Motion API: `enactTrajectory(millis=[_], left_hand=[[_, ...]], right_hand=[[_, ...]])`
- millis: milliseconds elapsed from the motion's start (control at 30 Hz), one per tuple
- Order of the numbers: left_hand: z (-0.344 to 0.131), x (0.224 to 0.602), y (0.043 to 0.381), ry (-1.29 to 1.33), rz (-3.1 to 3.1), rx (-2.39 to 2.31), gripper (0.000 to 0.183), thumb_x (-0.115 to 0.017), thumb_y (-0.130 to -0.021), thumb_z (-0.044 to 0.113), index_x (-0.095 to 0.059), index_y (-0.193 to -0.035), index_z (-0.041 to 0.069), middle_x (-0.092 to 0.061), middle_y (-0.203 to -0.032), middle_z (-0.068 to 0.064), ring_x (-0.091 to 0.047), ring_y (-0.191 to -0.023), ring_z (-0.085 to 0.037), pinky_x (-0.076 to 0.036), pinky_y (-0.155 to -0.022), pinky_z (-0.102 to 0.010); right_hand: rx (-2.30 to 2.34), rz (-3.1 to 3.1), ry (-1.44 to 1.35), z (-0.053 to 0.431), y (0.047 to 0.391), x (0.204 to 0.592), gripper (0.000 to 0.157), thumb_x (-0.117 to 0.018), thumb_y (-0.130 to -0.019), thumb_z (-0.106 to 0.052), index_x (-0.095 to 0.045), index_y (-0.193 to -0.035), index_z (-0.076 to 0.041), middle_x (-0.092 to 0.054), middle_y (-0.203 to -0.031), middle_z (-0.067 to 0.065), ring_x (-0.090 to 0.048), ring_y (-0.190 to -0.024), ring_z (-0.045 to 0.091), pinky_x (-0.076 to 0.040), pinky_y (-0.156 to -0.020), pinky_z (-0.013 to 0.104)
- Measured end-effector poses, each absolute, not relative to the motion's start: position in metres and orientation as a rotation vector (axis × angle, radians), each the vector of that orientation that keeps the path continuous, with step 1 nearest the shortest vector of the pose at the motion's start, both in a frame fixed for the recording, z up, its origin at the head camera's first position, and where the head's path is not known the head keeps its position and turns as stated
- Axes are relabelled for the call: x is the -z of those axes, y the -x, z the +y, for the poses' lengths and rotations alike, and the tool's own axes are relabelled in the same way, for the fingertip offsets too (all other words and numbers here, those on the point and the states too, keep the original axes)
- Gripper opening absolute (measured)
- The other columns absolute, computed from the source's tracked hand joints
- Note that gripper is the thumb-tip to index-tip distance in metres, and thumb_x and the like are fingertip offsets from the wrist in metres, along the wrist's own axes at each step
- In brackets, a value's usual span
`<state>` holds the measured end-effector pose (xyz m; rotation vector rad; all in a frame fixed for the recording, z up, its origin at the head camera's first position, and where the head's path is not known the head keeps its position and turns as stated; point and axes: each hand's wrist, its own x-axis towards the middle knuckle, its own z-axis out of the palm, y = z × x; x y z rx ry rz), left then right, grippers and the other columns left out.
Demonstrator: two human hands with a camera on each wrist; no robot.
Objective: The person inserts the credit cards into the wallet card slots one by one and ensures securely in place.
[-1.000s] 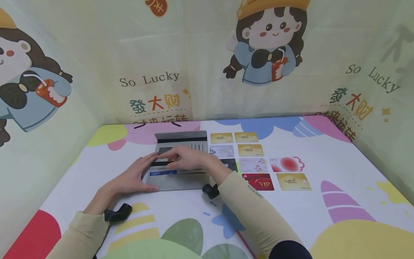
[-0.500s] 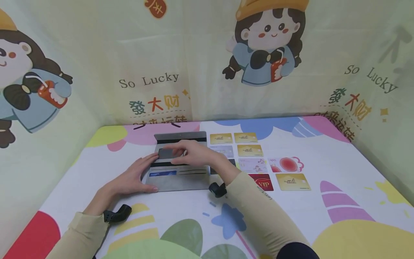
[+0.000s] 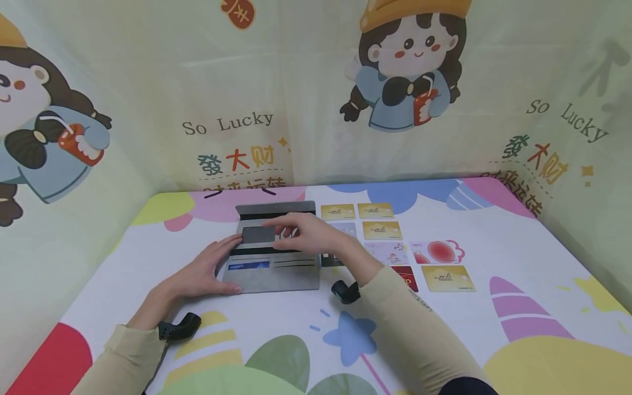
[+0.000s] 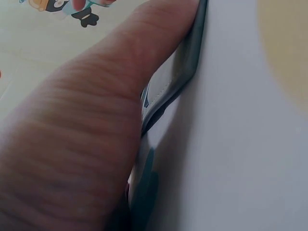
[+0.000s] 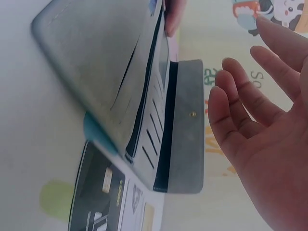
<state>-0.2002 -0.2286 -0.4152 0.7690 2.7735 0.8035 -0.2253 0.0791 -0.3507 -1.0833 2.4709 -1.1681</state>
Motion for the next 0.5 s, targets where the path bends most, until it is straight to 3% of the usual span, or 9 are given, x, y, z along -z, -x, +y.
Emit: enactTrajectory(millis=[500], left_hand=[[-0.23,0.414,0.2,-0.793,2.786,-0.787,0.112,-0.082,-0.073,0.059,-0.029,-0.159,0.009,-0.023,-0.165,-0.009,-0.018,-0.149,-0.039,-0.012,-0.118,-0.062]], right_hand=[[1.214,2.531,1.03,0.109,0.219,0.348,0.047,-0.072,-0.096,-0.019,-0.06,-0.14,-0.009,-0.065,-0.111,0.009,-0.06,-0.097,0.018,-0.054,-0.086,0.037]])
